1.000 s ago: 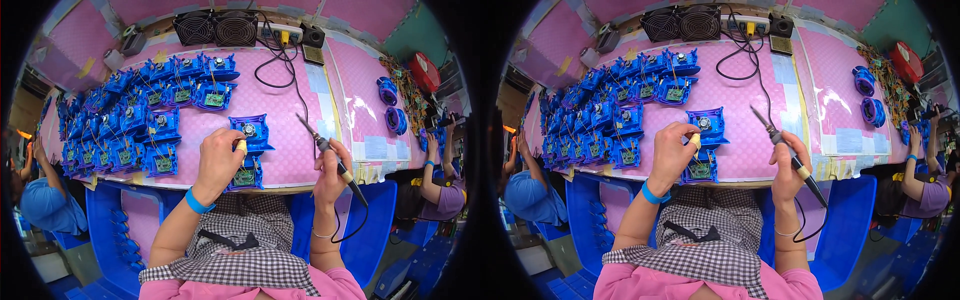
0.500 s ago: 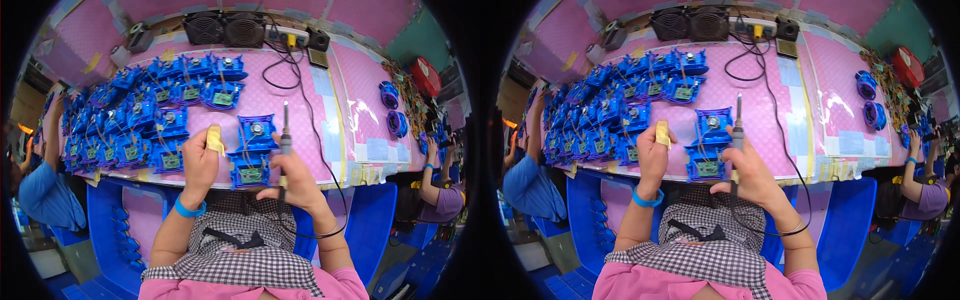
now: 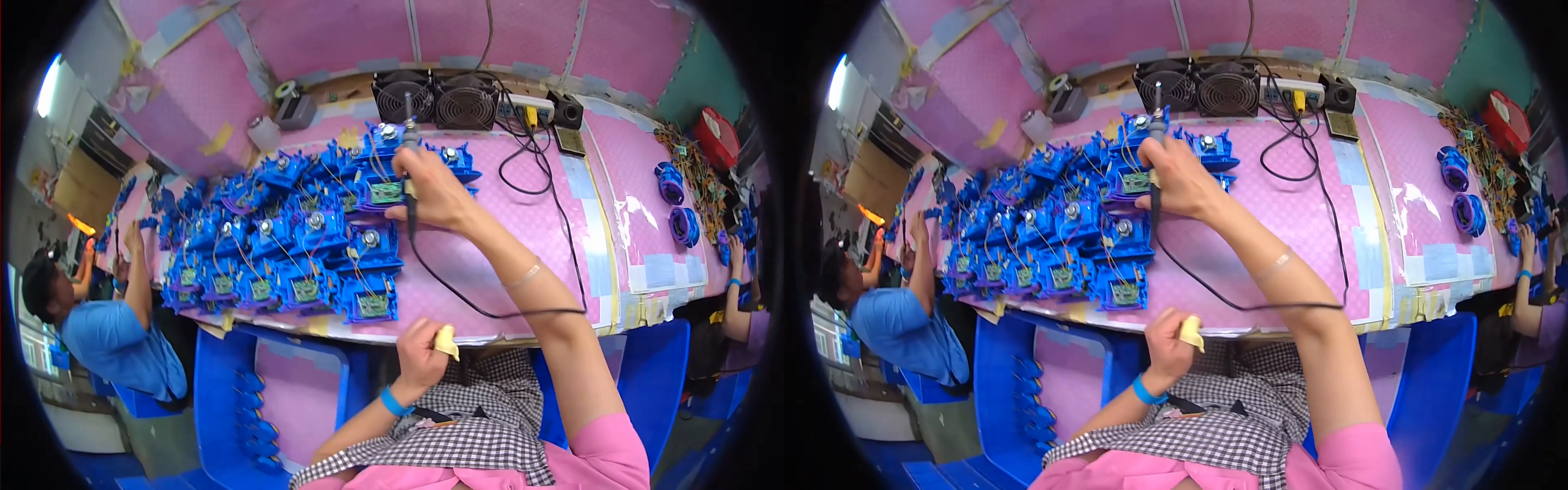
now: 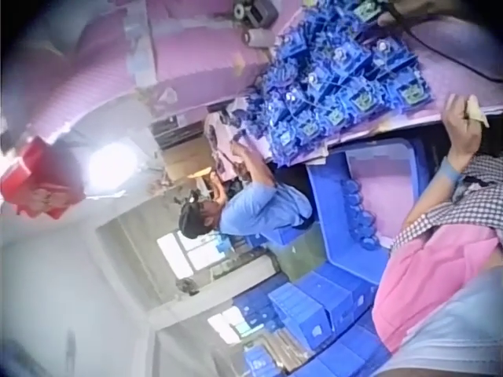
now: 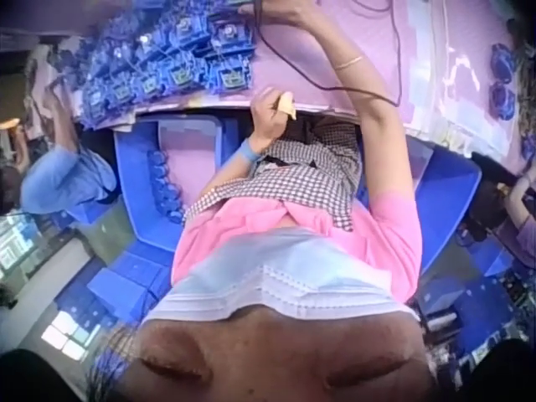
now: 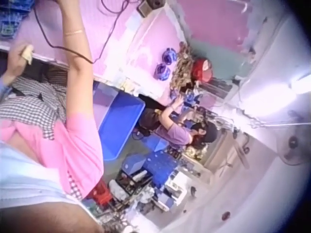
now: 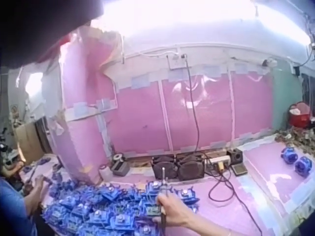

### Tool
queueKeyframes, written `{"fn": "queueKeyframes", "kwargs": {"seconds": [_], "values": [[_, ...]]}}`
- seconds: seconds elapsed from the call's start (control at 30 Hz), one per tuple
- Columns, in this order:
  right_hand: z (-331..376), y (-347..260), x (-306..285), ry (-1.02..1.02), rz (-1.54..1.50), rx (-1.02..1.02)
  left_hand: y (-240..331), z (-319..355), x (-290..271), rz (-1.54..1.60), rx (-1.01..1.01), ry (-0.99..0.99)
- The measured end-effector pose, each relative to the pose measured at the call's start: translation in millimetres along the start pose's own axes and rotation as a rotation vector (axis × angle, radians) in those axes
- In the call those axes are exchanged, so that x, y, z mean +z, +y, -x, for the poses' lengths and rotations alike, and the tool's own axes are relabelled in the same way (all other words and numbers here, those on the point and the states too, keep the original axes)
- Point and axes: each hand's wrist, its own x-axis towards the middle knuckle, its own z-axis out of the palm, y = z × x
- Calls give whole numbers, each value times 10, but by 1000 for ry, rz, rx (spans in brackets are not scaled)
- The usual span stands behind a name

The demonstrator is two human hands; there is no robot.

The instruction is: Soldering wires and components onto small blue electronic units at a factory workbench.

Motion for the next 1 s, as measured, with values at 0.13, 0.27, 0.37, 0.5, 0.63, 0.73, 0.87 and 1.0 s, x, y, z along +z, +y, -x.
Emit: {"fn": "queueKeyframes", "kwargs": {"seconds": [0.13,0.27,0.37,0.5,0.63,0.73,0.87,1.0], "values": [[-119,261,82,12,-87,32,-4,-13,96,24,15,-38],[199,-18,-448,258,-116,93,34,-36,31,-10,-5,-29],[616,-125,-1041,628,-153,149,-61,19,-74,182,-275,-11],[1824,593,-2009,1262,-46,496,152,-190,373,409,-291,-143],[2698,1183,-2827,1630,760,515,14,-240,547,327,-194,-137],[2860,1359,-3095,1567,1105,728,-40,-148,464,297,-156,-66],[3285,1665,-3178,1437,981,873,-56,-98,493,283,-135,-89],[3160,1553,-2832,1685,229,513,2,-62,426,186,-88,-106]]}}
